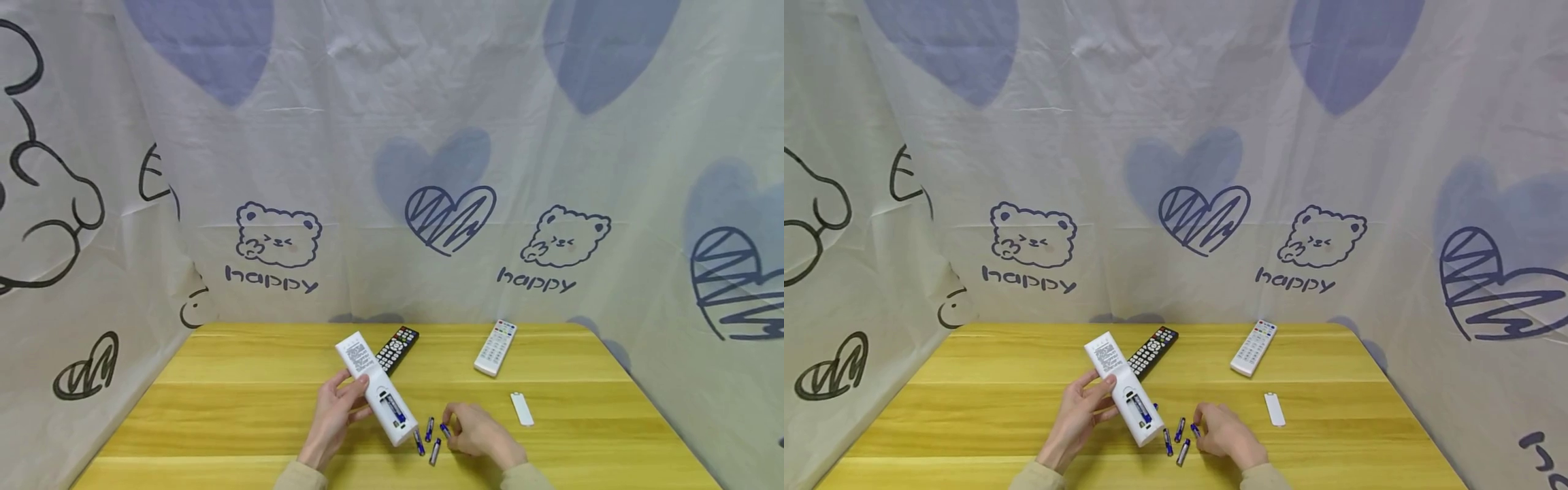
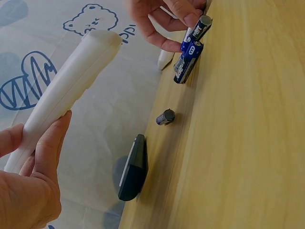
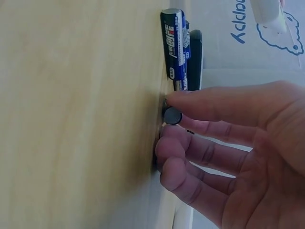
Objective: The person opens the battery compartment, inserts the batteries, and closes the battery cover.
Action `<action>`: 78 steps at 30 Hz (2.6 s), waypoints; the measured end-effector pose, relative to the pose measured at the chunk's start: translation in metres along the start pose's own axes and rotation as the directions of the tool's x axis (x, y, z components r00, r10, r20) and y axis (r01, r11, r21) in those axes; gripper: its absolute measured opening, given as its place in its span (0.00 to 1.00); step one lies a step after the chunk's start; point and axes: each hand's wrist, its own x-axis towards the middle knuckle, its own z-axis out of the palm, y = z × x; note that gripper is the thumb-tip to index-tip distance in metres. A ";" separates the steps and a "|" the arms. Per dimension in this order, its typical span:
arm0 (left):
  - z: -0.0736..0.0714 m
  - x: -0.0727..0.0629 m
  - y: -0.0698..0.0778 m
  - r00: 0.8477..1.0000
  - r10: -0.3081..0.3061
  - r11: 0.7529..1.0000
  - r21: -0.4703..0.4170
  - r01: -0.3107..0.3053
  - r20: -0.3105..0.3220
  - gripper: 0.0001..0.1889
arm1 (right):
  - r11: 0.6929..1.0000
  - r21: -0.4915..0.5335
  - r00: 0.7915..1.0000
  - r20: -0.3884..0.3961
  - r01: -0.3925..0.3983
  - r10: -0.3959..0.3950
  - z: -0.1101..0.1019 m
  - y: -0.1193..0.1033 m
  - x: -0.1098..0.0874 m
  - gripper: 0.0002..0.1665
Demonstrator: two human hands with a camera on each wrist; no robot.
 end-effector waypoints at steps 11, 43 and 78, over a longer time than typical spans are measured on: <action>0.001 0.000 -0.001 1.000 -0.004 1.000 -0.003 0.004 0.005 0.29 | 0.996 0.083 1.000 -0.001 -0.024 0.024 0.001 0.003 -0.002 0.21; 0.003 0.001 -0.001 1.000 0.000 1.000 0.018 0.000 0.007 0.27 | 0.807 0.521 0.932 -0.350 0.277 -0.094 0.000 -0.021 0.004 0.15; 0.005 -0.001 -0.001 0.999 0.018 1.000 0.019 -0.019 0.036 0.28 | 0.790 0.139 0.703 -0.566 0.598 -0.432 0.027 -0.054 0.004 0.21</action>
